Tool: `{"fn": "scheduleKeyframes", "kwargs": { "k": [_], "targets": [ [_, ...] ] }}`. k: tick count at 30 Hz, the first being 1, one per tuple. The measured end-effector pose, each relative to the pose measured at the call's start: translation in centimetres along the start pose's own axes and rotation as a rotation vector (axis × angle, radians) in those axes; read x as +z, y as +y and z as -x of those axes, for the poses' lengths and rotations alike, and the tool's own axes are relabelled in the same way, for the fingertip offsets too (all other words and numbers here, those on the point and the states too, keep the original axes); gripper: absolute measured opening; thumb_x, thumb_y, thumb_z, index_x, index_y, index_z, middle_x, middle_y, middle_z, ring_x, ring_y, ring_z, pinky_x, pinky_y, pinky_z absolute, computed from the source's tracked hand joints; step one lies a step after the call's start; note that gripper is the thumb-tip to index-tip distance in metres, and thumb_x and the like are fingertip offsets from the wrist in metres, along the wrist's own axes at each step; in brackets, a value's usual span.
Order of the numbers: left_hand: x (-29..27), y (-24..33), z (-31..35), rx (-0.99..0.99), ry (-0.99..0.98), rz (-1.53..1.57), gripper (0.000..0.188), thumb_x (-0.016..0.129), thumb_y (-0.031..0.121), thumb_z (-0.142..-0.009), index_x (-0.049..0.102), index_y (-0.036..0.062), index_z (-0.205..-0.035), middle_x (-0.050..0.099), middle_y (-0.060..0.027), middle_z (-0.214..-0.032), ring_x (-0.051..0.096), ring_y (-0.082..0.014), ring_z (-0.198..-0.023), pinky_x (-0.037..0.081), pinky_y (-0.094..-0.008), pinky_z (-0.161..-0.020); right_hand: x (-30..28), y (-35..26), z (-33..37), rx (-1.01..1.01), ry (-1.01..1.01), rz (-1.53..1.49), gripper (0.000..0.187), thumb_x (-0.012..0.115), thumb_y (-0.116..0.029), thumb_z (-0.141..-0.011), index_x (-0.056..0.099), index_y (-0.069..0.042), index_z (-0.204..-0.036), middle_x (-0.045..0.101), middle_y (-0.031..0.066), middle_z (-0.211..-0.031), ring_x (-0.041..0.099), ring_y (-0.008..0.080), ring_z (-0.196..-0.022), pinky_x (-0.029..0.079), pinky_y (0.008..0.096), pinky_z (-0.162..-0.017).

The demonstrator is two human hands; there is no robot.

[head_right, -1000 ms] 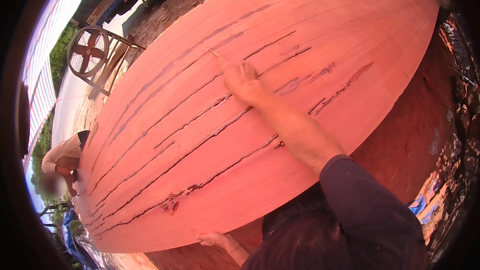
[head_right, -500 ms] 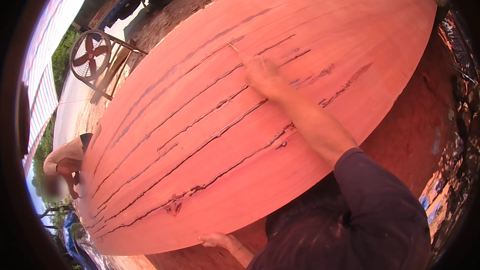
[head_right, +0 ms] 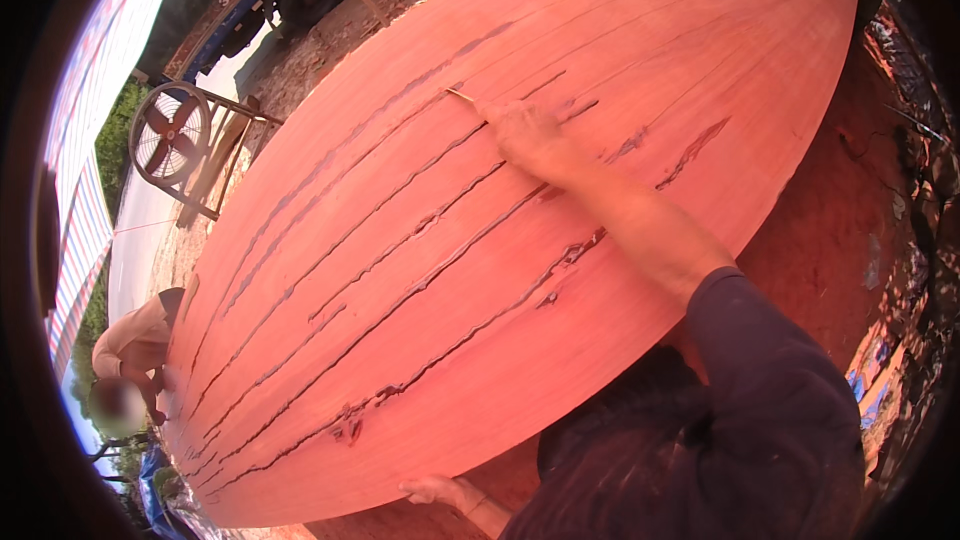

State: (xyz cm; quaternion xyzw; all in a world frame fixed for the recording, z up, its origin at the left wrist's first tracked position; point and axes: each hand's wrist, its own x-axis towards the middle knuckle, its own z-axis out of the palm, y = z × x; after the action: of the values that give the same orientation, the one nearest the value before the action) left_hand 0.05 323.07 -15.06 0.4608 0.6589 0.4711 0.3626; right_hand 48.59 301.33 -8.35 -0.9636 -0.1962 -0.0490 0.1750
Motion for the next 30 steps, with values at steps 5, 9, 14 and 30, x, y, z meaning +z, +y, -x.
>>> {"fn": "scheduleKeyframes", "kwargs": {
  "k": [5, 9, 14, 30],
  "targets": [
    [0.1, 0.7, 0.9, 0.017, -0.006, 0.002, 0.070, 0.041, 0.043, -0.109, 0.039, -0.0222, -0.135, 0.048, -0.0385, -0.138, 0.058, -0.0413, -0.119, 0.053, -0.0493, -0.101, -1.0, 1.0, -0.1, 0.089, -0.051, -0.088, 0.050, 0.048, -0.005, -0.094, 0.059, -0.011, -0.142, 0.072, 0.0270, -0.095, 0.071, 0.0426, -0.089, 0.057, 0.0511, -0.078],
    [0.4, 1.6, 1.5, 0.038, -0.013, -0.012, 0.071, 0.041, 0.044, -0.109, 0.037, -0.0207, -0.137, 0.046, -0.0381, -0.141, 0.057, -0.0420, -0.122, 0.052, -0.0496, -0.104, -1.5, 1.6, -0.5, 0.199, -0.064, -0.287, 0.050, 0.050, -0.009, -0.093, 0.062, -0.014, -0.141, 0.073, 0.0232, -0.095, 0.073, 0.0377, -0.087, 0.057, 0.0466, -0.080],
    [0.7, 2.7, 2.2, -0.033, -0.002, 0.009, 0.071, 0.040, 0.044, -0.108, 0.034, -0.0185, -0.142, 0.043, -0.0379, -0.145, 0.053, -0.0433, -0.129, 0.049, -0.0507, -0.109, -2.8, 2.3, -1.5, 0.370, -0.146, -0.671, 0.056, 0.046, -0.009, -0.091, 0.062, -0.018, -0.144, 0.067, 0.0089, -0.078, 0.061, 0.0195, -0.061, 0.050, 0.0343, -0.056],
    [-0.5, -1.3, -0.1, 0.068, -0.029, 0.017, 0.068, 0.040, 0.040, -0.109, 0.039, -0.0205, -0.139, 0.048, -0.0372, -0.141, 0.056, -0.0414, -0.125, 0.051, -0.0481, -0.105, -7.8, 8.1, -4.0, 0.541, -0.402, -0.646, 0.061, 0.043, -0.008, -0.091, 0.057, -0.021, -0.149, 0.054, -0.0009, -0.068, 0.044, 0.0085, -0.050, 0.036, 0.0280, -0.042]
  ]
}}
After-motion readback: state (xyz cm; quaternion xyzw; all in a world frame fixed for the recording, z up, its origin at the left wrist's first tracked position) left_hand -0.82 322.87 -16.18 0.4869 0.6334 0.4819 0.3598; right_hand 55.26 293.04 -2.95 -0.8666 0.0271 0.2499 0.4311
